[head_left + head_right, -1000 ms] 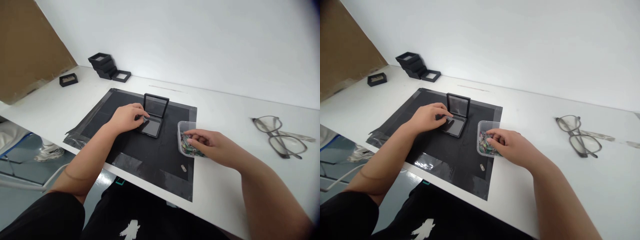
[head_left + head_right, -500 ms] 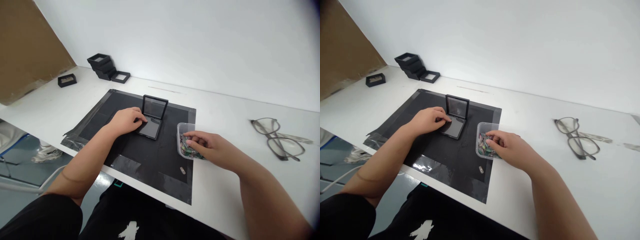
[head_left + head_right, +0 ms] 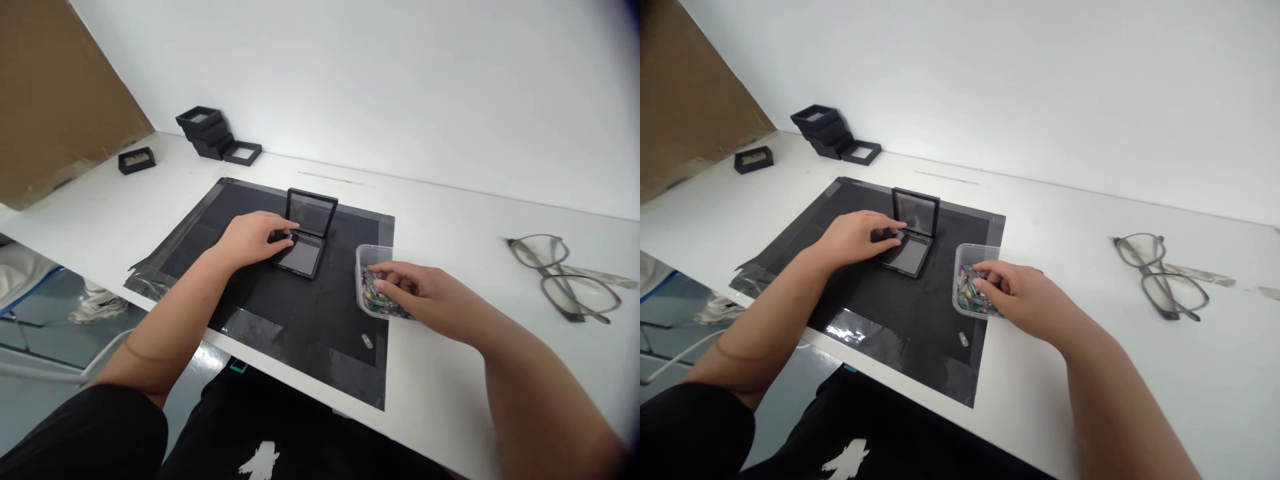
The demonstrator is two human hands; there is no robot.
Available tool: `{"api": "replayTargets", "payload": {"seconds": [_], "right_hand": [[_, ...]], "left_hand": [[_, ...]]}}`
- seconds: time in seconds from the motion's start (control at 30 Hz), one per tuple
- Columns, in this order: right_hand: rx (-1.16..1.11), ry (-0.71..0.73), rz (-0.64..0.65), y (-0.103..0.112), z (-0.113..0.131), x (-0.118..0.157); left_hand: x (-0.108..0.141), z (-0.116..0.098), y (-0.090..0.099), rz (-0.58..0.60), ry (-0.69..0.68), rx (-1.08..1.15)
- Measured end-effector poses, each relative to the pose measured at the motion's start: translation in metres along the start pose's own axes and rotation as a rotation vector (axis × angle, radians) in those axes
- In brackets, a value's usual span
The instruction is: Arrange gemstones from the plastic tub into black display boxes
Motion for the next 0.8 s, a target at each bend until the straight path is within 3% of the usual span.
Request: {"api": "replayTargets", "payload": {"seconds": [0.27, 0.43, 0.63, 0.8], "right_hand": [[0.006, -0.027, 0.010, -0.001, -0.001, 0.000], [0.025, -0.021, 0.009, 0.000, 0.001, 0.000], [0.018, -0.026, 0.006, 0.000, -0.002, 0.000], [0.006, -0.014, 0.003, 0.002, 0.003, 0.002]], "left_hand": [[-0.002, 0.003, 0.000, -0.078, -0.017, -0.066], [-0.001, 0.004, 0.002, -0.064, 0.023, -0.080], [0.015, -0.005, -0.006, 0.124, 0.136, -0.197], [0.024, -0.015, -0.014, 0.194, 0.181, -0.305]]}}
Point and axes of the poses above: each hand's wrist, its own x-axis away from the middle knuckle, its own y-axis out of the back of the hand, z = x × y, the point moved 9 cm from there along -x, towards the middle knuckle, and after that the axes turned 12 degrees about x, right-handed, at the moved point
